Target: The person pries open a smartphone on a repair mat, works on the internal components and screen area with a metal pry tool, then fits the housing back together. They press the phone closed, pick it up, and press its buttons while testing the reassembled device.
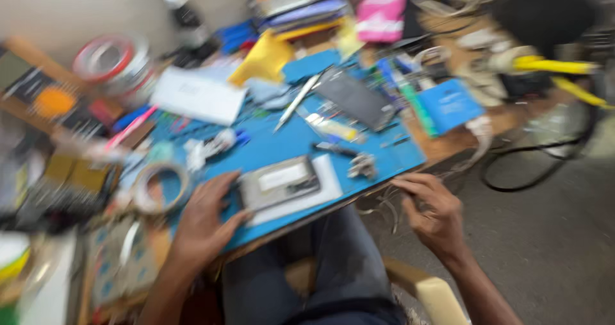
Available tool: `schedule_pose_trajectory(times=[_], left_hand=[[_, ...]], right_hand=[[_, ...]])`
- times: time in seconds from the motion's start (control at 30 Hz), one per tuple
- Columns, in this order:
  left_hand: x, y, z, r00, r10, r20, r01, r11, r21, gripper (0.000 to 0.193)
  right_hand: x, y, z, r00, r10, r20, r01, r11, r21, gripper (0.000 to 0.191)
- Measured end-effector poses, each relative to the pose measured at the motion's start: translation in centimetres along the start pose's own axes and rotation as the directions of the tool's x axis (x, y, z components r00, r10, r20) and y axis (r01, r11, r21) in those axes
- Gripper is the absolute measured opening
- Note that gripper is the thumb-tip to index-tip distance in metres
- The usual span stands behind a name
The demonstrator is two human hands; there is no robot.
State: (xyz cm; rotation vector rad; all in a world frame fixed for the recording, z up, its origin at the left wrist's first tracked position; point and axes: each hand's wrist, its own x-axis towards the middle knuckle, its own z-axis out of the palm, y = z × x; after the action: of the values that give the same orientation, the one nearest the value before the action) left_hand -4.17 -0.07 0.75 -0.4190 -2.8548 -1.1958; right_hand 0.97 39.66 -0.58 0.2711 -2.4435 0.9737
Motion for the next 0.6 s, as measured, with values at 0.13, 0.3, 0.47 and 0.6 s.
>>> schedule_pose_trajectory(times=[0.13, 0.3, 0.47, 0.6], left_hand=[[-1.7, 0.5, -0.4, 0.935, 0.323, -0.143, -0.303, 0.942, 0.146, 0.068], [-4.6, 2.9, -1.0, 0.953, 0.075, -0.294, -0.07, 0.997, 0.027, 0.024], [-10.0, 4.0, -0.8, 0.907, -0.06, -0.418, -0.074, 0.952, -0.297, 0.026], [-13.3, 6.0, -1.7, 0.813, -0.05, -0.58, -0.109, 0.966, -0.236, 0.029]], right_hand=[[-3.3, -0.2, 1.5, 0.996, 0.091, -0.011, -0.091, 0.996, 0.015, 0.024], [-3.5, 1.2, 3.0, 0.979, 0.201, -0.046, -0.196, 0.976, 0.089, 0.02], [-4.9, 6.9, 3.9, 0.995, -0.091, 0.025, 0.088, 0.99, 0.108, 0.025], [-6.8, 11.8, 6.5, 0.98, 0.089, 0.179, -0.109, 0.989, 0.104, 0.027]])
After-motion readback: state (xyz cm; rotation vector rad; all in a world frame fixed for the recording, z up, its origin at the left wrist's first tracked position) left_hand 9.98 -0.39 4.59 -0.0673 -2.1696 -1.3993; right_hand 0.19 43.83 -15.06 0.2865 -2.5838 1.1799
